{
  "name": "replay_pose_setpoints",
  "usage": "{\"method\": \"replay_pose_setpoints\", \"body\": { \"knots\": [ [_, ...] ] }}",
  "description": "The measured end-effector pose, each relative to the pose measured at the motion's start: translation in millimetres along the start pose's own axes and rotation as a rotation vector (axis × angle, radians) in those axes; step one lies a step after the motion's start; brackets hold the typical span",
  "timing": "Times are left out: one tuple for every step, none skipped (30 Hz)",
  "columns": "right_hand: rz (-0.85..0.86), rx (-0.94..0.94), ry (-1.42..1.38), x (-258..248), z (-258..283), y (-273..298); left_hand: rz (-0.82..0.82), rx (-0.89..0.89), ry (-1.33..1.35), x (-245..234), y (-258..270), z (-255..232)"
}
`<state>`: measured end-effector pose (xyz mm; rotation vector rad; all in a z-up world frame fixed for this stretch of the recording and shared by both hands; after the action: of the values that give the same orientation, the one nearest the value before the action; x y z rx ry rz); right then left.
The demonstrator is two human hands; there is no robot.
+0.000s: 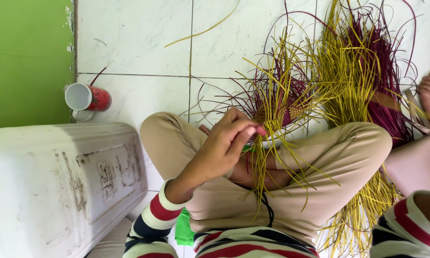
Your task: Weaving colored strands together to form a basket
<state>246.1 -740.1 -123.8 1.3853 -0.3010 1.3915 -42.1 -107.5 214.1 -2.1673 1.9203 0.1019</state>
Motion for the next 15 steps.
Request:
{"method": "replay_pose_setpoints", "body": {
  "knots": [
    [0.052, -0.130, 0.242, 46, -1, 19, -0.012, 0.058, 0.012, 1, -1, -4],
    [0.103, -0.260, 0.482, 93, -17, 34, -0.023, 0.116, 0.024, 3, -1, -8],
    [0.150, -0.391, 0.721, 144, -68, 58, -0.021, 0.116, 0.023, 8, -2, -8],
    [0.195, -0.522, 0.958, 205, -131, 91, -0.047, 0.141, 0.069, 11, -2, -10],
    [0.234, -0.658, 1.193, 285, -195, 139, -0.066, 0.166, 0.117, 15, -4, -11],
    [0.271, -0.792, 1.429, 355, -233, 150, -0.057, 0.167, 0.119, 19, -3, -9],
    [0.308, -0.924, 1.666, 414, -289, 174, -0.037, 0.095, 0.152, 24, -2, -3],
    [0.344, -1.054, 1.903, 462, -353, 210, -0.017, 0.023, 0.184, 28, -1, 3],
    [0.341, -1.045, 1.900, 461, -355, 208, -0.014, 0.015, 0.183, 30, -1, 8],
    [0.351, -0.985, 1.910, 458, -359, 205, -0.013, 0.031, 0.184, 32, -1, 13],
    [0.364, -0.929, 1.918, 456, -363, 201, -0.014, 0.049, 0.185, 33, -2, 17],
    [0.365, -0.923, 1.915, 456, -363, 201, -0.014, 0.044, 0.182, 31, -2, 18],
    [0.372, -0.903, 1.906, 456, -364, 200, -0.015, 0.104, 0.072, 29, -4, 16],
    [0.380, -0.883, 1.896, 456, -364, 200, -0.016, 0.164, -0.038, 27, -5, 15],
    [0.377, -0.885, 1.895, 455, -364, 199, -0.013, 0.166, -0.038, 27, -6, 16]
  ]
}}
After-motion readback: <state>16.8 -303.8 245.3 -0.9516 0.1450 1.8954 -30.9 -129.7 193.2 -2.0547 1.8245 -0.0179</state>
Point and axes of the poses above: each hand's wrist, its own y-axis away from the middle knuckle, its own x-axis out of the palm, z = x × y, the point moved 5 cm from there along -y, towards the middle knuckle, and after that the axes turned 15 degrees about -z, right-handed, at the moved point
